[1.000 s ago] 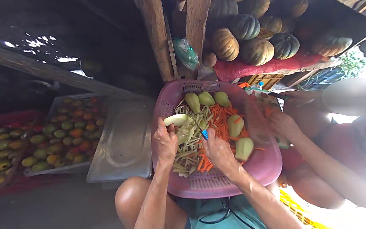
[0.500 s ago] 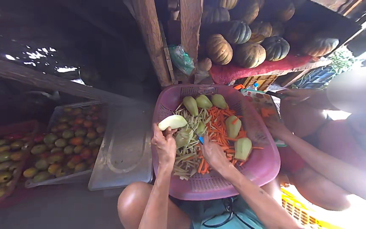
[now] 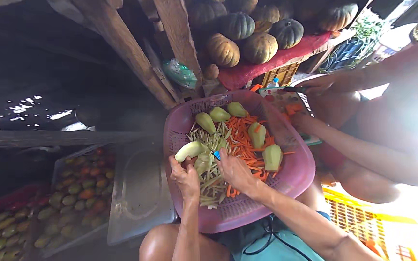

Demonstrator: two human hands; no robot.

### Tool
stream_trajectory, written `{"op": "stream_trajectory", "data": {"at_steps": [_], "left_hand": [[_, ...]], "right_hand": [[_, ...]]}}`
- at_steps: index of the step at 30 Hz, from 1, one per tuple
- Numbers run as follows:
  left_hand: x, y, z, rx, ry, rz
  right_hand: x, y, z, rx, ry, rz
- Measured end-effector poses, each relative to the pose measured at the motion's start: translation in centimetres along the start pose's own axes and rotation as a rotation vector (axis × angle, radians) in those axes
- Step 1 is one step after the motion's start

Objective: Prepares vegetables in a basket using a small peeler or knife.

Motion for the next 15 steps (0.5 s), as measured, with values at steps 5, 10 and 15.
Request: {"op": "stream_trajectory", "data": {"at_steps": [5,10,15], "left_hand": [[0.3,0.3,0.2,-0.183,0.046,-0.006],[-0.1,0.2,0.3,-0.035,0.008,-0.014],[0.1,0.2,0.2,-0.145,0.041,-0.002]], "right_hand": [[1.3,2.8,3.7,-0.041,-0.145,0.117],[-0.1,0.3,0.3,-0.004,0.007,0.011],[1.1,2.5,3.7,-0.040,-0.139,0.119]]}}
Point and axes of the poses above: each hand's wrist, its own x-axis towards the middle knuckle, its own z-axis out of the palm, y = z × x, the point moved 6 cm from there along x, towards the middle knuckle, and after that the axes turned 8 degrees about -x, right-handed, at the moved point
